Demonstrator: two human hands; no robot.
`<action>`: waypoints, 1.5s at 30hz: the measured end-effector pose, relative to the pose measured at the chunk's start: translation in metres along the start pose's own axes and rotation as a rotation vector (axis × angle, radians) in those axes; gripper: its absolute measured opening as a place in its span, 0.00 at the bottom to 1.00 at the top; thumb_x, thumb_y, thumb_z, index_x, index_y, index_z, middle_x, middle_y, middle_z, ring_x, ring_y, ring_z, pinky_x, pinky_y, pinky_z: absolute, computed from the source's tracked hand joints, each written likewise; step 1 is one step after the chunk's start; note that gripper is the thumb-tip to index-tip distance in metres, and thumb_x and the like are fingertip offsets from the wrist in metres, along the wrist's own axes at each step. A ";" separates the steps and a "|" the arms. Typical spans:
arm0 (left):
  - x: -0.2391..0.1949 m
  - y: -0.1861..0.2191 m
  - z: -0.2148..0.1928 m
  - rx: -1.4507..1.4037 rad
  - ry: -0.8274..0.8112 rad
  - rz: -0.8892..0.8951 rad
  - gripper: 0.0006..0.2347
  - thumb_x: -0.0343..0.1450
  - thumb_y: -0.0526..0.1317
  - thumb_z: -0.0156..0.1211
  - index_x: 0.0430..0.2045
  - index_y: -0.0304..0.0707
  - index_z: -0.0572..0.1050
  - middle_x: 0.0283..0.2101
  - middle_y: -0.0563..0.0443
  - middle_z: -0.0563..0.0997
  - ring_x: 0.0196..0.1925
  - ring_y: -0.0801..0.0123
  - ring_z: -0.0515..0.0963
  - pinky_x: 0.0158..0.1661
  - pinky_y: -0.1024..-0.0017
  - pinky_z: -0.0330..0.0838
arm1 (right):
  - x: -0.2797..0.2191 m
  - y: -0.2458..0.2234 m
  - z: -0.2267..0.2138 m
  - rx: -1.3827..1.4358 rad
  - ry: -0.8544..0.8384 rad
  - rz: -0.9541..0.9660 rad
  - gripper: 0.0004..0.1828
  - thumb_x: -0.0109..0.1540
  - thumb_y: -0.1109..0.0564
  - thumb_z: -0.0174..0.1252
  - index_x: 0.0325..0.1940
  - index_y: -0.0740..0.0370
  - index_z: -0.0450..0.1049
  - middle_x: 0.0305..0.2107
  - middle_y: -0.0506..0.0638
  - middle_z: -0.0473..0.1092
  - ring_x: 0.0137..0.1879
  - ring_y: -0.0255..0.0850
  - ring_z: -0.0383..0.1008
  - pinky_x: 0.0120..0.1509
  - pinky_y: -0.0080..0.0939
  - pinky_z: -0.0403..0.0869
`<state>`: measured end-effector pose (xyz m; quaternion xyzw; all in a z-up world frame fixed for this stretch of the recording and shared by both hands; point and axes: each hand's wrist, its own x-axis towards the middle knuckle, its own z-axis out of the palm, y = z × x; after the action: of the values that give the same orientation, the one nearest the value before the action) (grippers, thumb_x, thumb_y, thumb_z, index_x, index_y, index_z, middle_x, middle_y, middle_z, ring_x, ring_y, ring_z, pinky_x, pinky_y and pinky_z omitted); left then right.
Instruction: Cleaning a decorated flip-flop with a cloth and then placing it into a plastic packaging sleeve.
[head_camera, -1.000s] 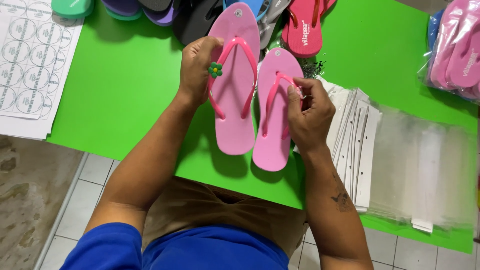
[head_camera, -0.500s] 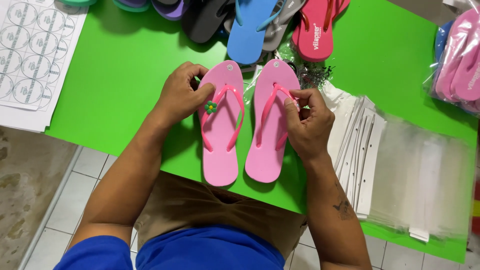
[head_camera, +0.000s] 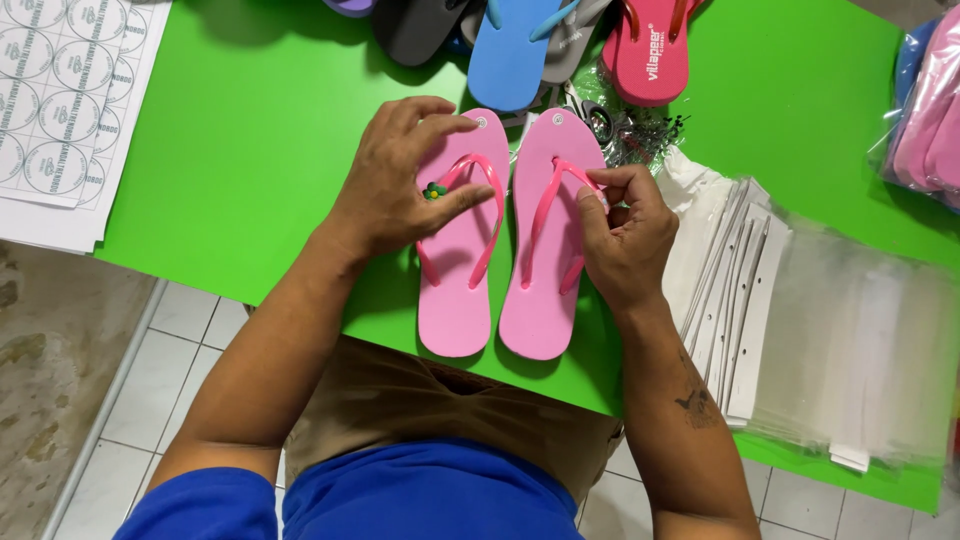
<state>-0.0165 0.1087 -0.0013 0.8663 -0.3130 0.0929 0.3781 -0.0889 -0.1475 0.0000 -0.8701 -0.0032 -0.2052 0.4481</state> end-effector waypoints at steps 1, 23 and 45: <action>-0.001 -0.004 0.004 -0.001 0.000 0.001 0.27 0.70 0.58 0.66 0.56 0.41 0.72 0.57 0.41 0.71 0.60 0.52 0.69 0.60 0.50 0.64 | 0.000 0.002 0.000 -0.001 0.001 0.000 0.04 0.67 0.60 0.61 0.44 0.62 0.75 0.26 0.44 0.65 0.24 0.28 0.58 0.25 0.29 0.57; -0.010 -0.016 0.040 0.114 0.304 -0.181 0.15 0.61 0.36 0.61 0.39 0.42 0.66 0.49 0.44 0.68 0.54 0.47 0.71 0.54 0.53 0.63 | 0.002 0.006 0.008 0.068 -0.037 -0.095 0.15 0.66 0.57 0.67 0.53 0.66 0.74 0.28 0.58 0.69 0.19 0.41 0.67 0.21 0.37 0.66; -0.011 0.000 0.046 0.322 -0.003 -0.086 0.31 0.64 0.43 0.62 0.68 0.59 0.65 0.61 0.41 0.70 0.66 0.40 0.67 0.66 0.38 0.49 | 0.002 0.013 0.007 -0.122 -0.213 -0.231 0.49 0.55 0.45 0.78 0.73 0.64 0.63 0.48 0.57 0.67 0.48 0.49 0.67 0.61 0.51 0.67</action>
<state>-0.0289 0.0811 -0.0382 0.9283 -0.2573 0.1245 0.2377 -0.0825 -0.1503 -0.0131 -0.9063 -0.1383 -0.1617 0.3651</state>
